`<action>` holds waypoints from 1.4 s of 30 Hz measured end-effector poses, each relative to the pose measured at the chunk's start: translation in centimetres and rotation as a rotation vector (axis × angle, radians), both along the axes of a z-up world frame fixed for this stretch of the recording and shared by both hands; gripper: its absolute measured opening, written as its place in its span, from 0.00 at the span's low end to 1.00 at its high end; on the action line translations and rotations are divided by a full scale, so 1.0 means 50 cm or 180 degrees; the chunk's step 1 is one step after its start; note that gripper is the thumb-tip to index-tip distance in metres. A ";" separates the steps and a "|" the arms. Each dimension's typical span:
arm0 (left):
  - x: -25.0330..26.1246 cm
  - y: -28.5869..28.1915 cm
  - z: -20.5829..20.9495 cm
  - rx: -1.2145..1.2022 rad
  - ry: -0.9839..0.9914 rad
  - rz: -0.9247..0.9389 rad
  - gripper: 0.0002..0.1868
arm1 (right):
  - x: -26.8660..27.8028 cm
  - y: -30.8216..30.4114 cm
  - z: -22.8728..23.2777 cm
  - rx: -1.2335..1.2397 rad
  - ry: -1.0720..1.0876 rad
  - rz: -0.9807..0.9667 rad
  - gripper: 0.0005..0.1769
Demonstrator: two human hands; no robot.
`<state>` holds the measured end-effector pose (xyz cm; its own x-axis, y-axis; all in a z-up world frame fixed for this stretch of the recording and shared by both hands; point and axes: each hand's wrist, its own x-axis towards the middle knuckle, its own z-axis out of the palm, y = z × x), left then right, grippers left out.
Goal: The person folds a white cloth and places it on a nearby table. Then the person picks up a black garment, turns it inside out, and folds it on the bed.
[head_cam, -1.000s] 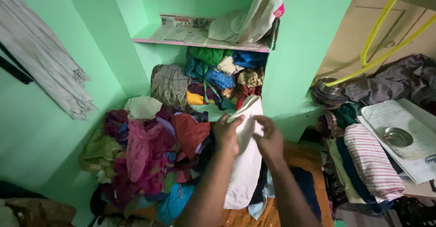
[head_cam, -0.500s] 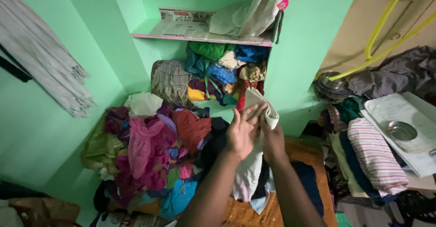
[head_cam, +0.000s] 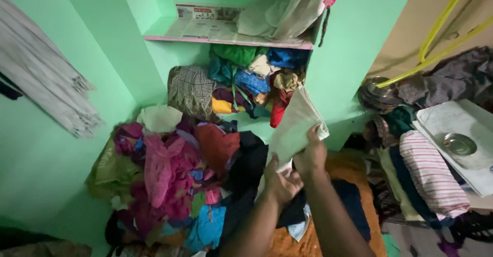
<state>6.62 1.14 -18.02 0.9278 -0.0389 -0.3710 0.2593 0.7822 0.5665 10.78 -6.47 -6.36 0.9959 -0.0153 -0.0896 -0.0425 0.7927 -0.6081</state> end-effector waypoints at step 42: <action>0.057 0.215 -0.054 -0.0366 -0.1092 0.2289 0.43 | -0.009 -0.363 -0.091 -0.2139 0.0032 -0.0541 0.39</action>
<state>9.48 11.90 -20.70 0.8018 0.5907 -0.0906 -0.5038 0.7497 0.4291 10.33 -24.64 -10.93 0.9739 -0.2263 -0.0154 0.0406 0.2405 -0.9698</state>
